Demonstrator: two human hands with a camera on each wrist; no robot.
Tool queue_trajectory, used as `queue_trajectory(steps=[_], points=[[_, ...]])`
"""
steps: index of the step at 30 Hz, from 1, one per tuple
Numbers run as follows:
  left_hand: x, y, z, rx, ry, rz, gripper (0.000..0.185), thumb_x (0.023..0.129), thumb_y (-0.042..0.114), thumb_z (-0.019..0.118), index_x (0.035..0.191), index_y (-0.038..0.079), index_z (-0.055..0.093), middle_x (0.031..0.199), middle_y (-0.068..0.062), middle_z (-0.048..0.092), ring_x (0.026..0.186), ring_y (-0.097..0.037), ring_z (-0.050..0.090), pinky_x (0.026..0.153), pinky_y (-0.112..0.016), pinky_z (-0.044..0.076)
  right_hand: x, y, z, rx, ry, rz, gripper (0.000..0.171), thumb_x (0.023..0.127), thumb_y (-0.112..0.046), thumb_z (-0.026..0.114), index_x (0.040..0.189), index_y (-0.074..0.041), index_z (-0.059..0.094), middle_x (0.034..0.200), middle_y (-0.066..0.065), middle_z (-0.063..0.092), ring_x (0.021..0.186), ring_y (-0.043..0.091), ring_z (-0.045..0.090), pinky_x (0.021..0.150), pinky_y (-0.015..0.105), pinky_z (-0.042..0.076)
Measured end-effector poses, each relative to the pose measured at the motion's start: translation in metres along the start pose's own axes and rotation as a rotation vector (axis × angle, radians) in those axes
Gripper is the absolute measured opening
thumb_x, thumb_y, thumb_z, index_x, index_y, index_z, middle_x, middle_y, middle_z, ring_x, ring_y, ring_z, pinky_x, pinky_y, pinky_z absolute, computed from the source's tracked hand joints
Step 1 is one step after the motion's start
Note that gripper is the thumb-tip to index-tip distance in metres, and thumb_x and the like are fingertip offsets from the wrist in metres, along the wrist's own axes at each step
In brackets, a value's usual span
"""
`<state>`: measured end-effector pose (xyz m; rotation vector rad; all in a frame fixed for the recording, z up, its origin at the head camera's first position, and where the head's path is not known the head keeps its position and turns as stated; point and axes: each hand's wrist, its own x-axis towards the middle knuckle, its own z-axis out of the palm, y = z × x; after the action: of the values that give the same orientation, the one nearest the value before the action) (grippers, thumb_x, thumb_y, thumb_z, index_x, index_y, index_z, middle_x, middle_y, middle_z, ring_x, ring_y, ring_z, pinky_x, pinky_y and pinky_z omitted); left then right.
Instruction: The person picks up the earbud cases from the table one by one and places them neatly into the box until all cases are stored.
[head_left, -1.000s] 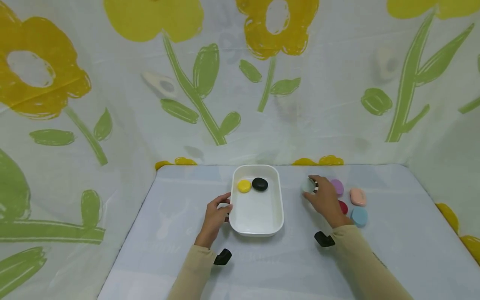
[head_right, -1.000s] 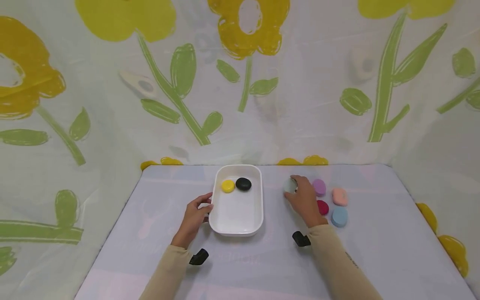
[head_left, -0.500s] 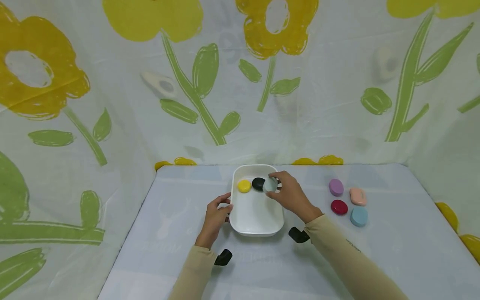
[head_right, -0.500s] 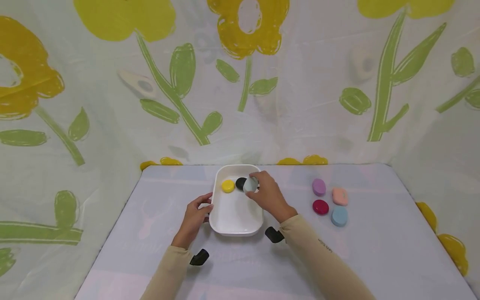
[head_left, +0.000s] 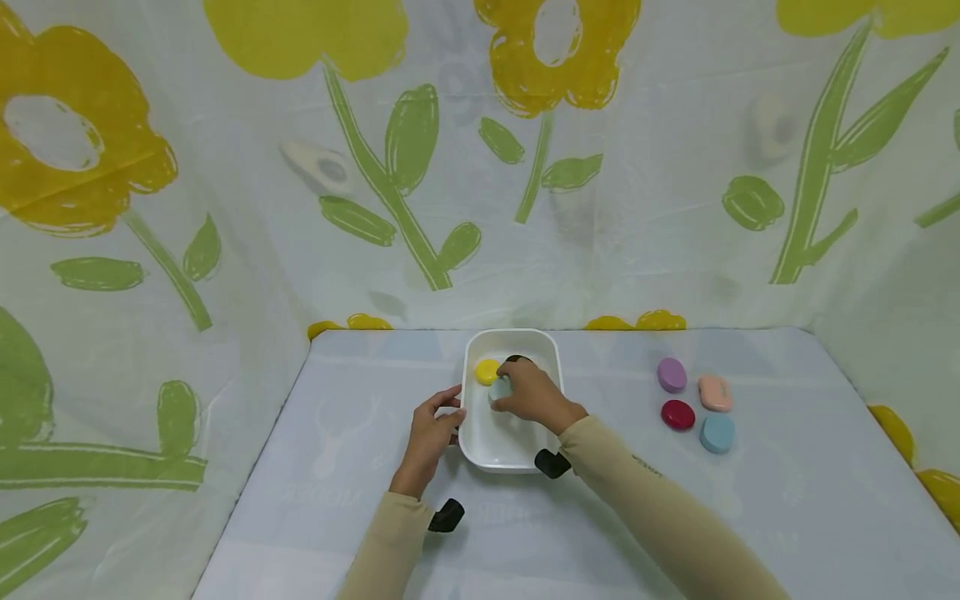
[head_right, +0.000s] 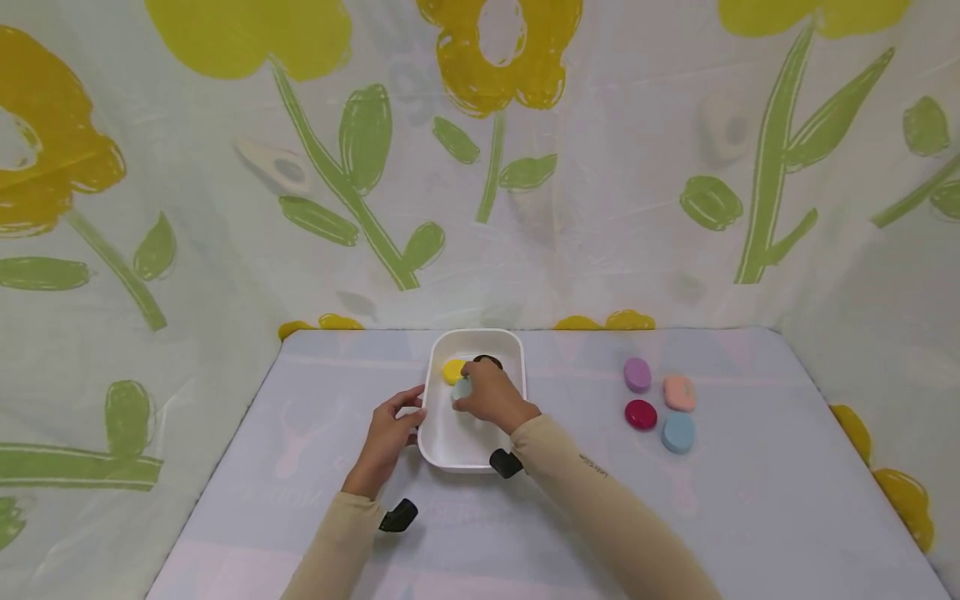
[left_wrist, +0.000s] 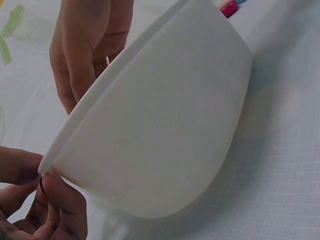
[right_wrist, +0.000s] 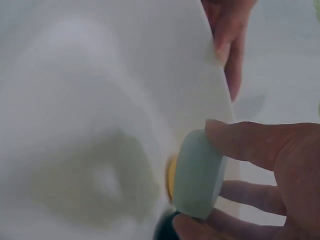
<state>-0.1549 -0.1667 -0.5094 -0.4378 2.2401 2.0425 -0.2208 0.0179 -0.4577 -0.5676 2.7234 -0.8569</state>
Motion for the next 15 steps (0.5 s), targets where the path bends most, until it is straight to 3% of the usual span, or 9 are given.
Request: queue_trajectory(steps=[8, 15], points=[[0.0008, 0.0004, -0.0008, -0.014, -0.007, 0.005, 0.045, 0.103, 0.001, 0.063, 0.148, 0.003, 0.061, 0.125, -0.015, 0.056, 0.088, -0.023, 0.065, 0.059, -0.025, 0.055, 0.0071, -0.0040, 0.0079, 0.012, -0.054, 0.049, 0.050, 0.086, -0.016, 0.090, 0.126, 0.007, 0.070, 0.123, 0.018, 0.071, 0.107, 0.029, 0.068, 0.100, 0.045, 0.056], [0.0004, -0.0007, -0.0014, -0.012, -0.013, 0.008, 0.045, 0.103, 0.002, 0.062, 0.148, 0.004, 0.061, 0.126, -0.015, 0.056, 0.090, -0.024, 0.066, 0.060, -0.025, 0.056, 0.0105, 0.0000, 0.0084, 0.003, -0.015, 0.086, 0.047, 0.092, -0.022, 0.084, 0.127, 0.006, 0.069, 0.125, 0.018, 0.071, 0.111, 0.031, 0.067, 0.103, 0.046, 0.055]])
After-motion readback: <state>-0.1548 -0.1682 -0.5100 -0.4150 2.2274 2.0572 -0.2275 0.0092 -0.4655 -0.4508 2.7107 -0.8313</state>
